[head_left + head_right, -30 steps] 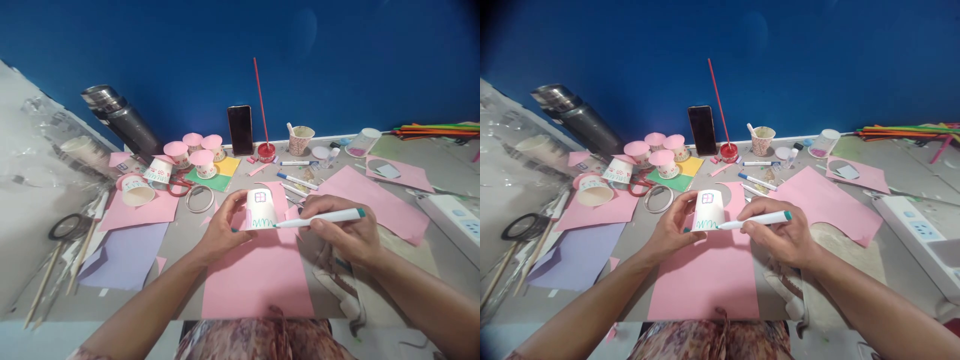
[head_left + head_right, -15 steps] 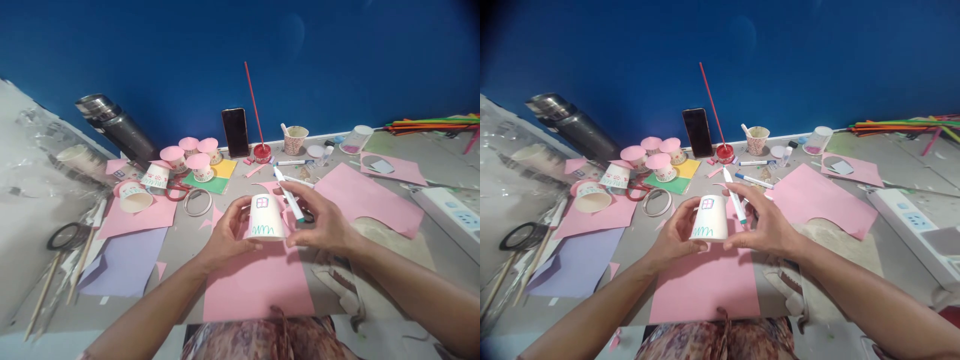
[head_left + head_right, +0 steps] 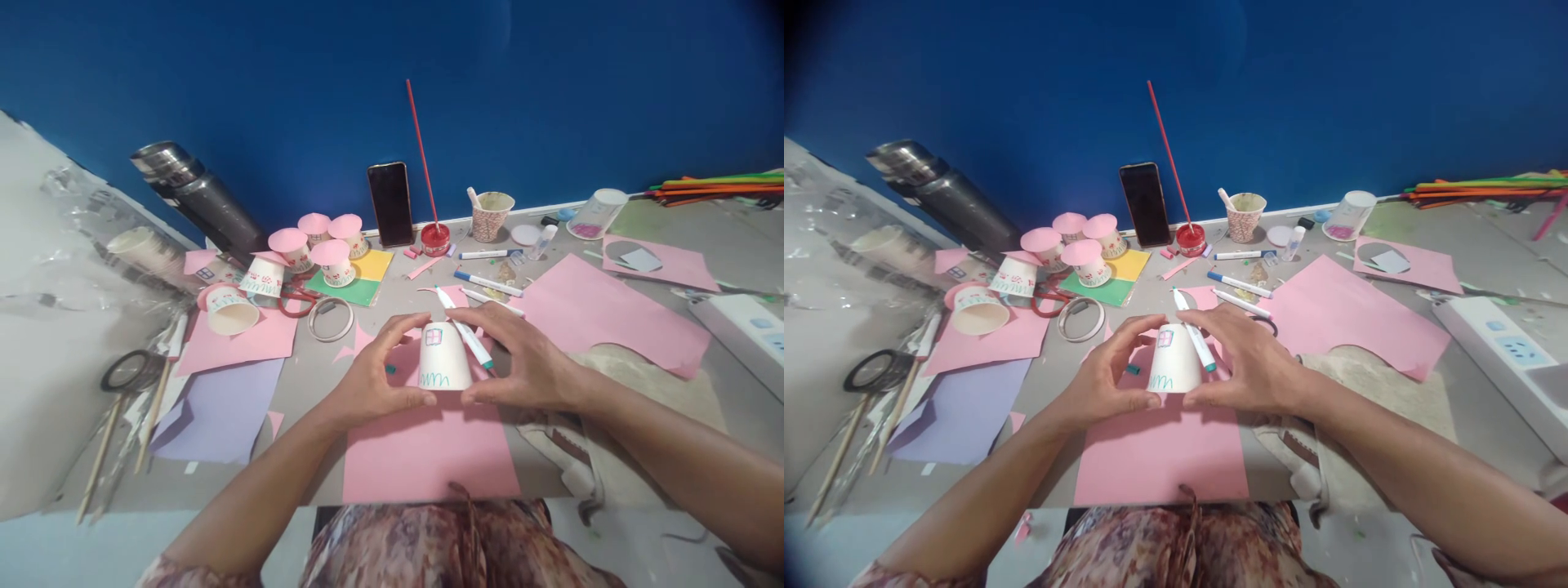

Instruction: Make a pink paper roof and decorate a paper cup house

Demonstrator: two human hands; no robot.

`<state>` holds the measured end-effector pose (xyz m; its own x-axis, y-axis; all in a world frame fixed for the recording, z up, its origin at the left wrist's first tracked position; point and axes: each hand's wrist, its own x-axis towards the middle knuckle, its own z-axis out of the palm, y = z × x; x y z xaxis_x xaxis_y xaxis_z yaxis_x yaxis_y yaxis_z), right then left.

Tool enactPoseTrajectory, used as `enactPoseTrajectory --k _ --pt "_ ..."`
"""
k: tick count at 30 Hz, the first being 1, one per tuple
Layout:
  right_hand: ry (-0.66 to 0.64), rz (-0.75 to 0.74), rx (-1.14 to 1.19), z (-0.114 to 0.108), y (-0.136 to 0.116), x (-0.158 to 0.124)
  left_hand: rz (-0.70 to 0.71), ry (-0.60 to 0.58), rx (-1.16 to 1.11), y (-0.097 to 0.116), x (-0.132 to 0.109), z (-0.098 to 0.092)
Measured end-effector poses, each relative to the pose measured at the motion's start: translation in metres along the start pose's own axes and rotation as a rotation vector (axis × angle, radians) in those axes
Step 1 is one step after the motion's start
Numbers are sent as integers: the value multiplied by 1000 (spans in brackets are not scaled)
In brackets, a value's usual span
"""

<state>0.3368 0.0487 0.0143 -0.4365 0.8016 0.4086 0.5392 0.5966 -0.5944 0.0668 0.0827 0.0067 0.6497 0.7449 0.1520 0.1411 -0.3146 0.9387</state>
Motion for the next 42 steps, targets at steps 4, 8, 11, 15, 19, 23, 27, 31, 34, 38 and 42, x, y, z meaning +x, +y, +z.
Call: enactPoseTrajectory --k 4,8,11,15,19,23,27,31,34,38,42 --pt "70 27 47 -6 -3 0 -23 18 157 3 1 -1" --pt "289 -20 196 -17 -11 -1 -56 78 117 -1 1 1" --pt "356 -35 330 -19 -17 -3 -93 113 50 -4 1 2" --pt "275 -81 424 -17 -21 -1 -78 124 36 -3 1 2" --pt "212 -112 426 -17 -24 2 -78 116 46 -2 2 2" --pt "179 -130 401 -17 -25 2 -87 116 23 -3 2 2" --pt "151 -139 381 -15 -24 3 -83 115 34 -3 1 2" --pt "163 -132 379 -13 -22 3 -76 114 38 -3 1 2" --pt "184 -109 374 -13 -21 2 -77 124 21 -1 1 2" --pt "162 -82 387 -15 -20 0 -79 131 5 -3 1 3" --pt "187 -63 393 -16 -21 0 -72 150 -58 -9 1 3"
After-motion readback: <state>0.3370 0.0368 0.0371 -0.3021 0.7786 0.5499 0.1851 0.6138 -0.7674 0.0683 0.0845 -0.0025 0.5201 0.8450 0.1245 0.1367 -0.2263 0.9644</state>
